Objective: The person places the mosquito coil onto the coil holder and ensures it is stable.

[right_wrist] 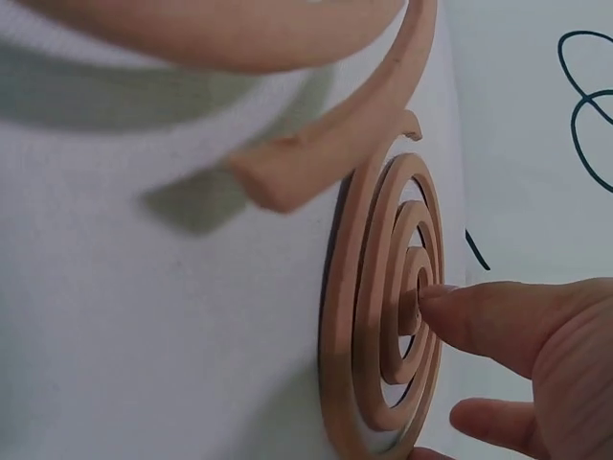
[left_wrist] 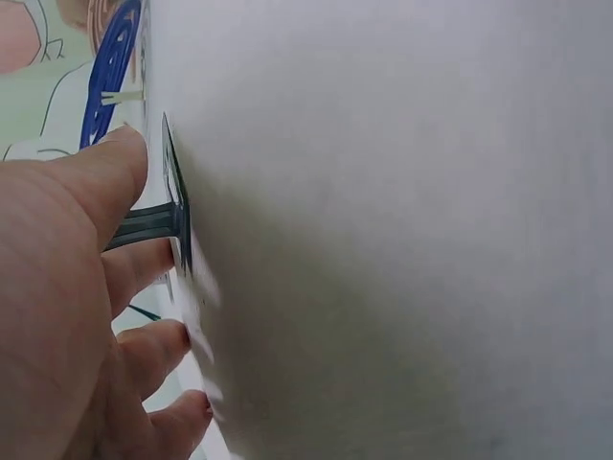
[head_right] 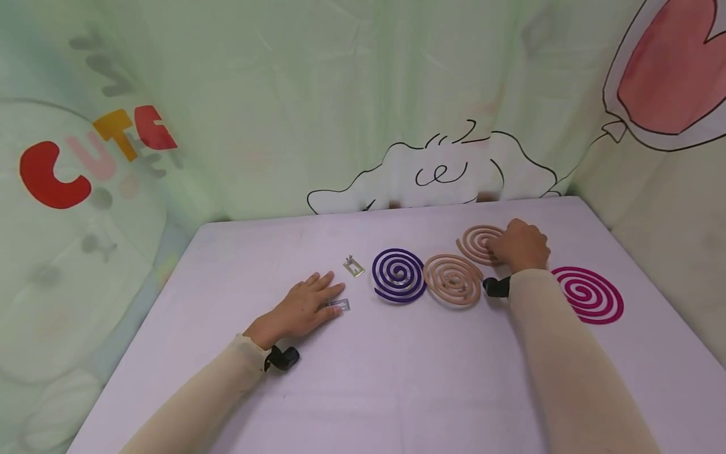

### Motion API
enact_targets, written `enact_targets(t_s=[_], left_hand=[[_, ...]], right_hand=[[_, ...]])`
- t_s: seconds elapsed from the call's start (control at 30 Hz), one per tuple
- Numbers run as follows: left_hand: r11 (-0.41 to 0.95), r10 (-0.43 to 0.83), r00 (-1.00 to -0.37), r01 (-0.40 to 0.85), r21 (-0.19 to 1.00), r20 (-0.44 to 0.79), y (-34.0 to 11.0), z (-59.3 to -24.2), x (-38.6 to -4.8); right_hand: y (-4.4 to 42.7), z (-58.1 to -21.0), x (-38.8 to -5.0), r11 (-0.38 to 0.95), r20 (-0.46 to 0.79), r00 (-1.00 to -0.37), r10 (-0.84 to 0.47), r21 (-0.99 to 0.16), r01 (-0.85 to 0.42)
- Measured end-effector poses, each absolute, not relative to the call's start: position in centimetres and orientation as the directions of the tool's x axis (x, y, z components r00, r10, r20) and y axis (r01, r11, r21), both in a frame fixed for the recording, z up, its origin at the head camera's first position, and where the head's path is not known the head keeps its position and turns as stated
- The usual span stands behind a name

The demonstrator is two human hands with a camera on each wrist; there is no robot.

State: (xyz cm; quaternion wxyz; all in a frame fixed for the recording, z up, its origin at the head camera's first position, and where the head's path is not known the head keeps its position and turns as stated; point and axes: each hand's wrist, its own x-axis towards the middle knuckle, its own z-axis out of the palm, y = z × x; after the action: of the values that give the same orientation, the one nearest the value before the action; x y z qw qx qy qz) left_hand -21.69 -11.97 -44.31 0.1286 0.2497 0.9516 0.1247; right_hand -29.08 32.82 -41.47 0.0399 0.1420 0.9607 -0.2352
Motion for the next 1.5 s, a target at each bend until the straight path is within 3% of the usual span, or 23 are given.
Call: enact_targets(t_s=[0.4,0.73,1.07,1.2,1.33,1.5], left_hand=[[0.819,0.555,-0.807,0.488,0.302,-0.203,-10.9,-43.8,-20.5],[0.786,0.608,-0.771,0.551,0.280,-0.189,-9.5,-43.7,-19.7],[0.774,0.625,-0.756,0.568,0.280,-0.193,-8.5,-43.6,-19.0],[0.768,0.635,-0.746,0.580,0.271,-0.202,-8.2,-43.8,-19.0],[0.758,0.648,-0.733,0.594,0.268,-0.206,-7.8,-44.1,-18.8],[0.745,0.663,-0.718,0.606,0.280,-0.211,-7.2,-44.3,-18.4]], right_hand=[[33.1,-40.7,-28.4,0.825,-0.225,-0.914,0.337,-0.397,0.402],[34.0,-41.1,-28.4,0.828,-0.202,-0.923,0.328,-0.409,0.384],[35.2,-41.8,-28.8,0.802,-0.121,-0.946,0.300,-0.505,0.319],[35.9,-41.8,-28.9,0.698,-0.171,-0.939,0.299,-0.631,0.337],[35.7,-41.1,-28.2,0.497,-0.277,-0.922,0.271,-0.780,0.380],[35.5,-40.7,-27.1,0.346,-0.324,-0.918,0.229,-0.854,0.388]])
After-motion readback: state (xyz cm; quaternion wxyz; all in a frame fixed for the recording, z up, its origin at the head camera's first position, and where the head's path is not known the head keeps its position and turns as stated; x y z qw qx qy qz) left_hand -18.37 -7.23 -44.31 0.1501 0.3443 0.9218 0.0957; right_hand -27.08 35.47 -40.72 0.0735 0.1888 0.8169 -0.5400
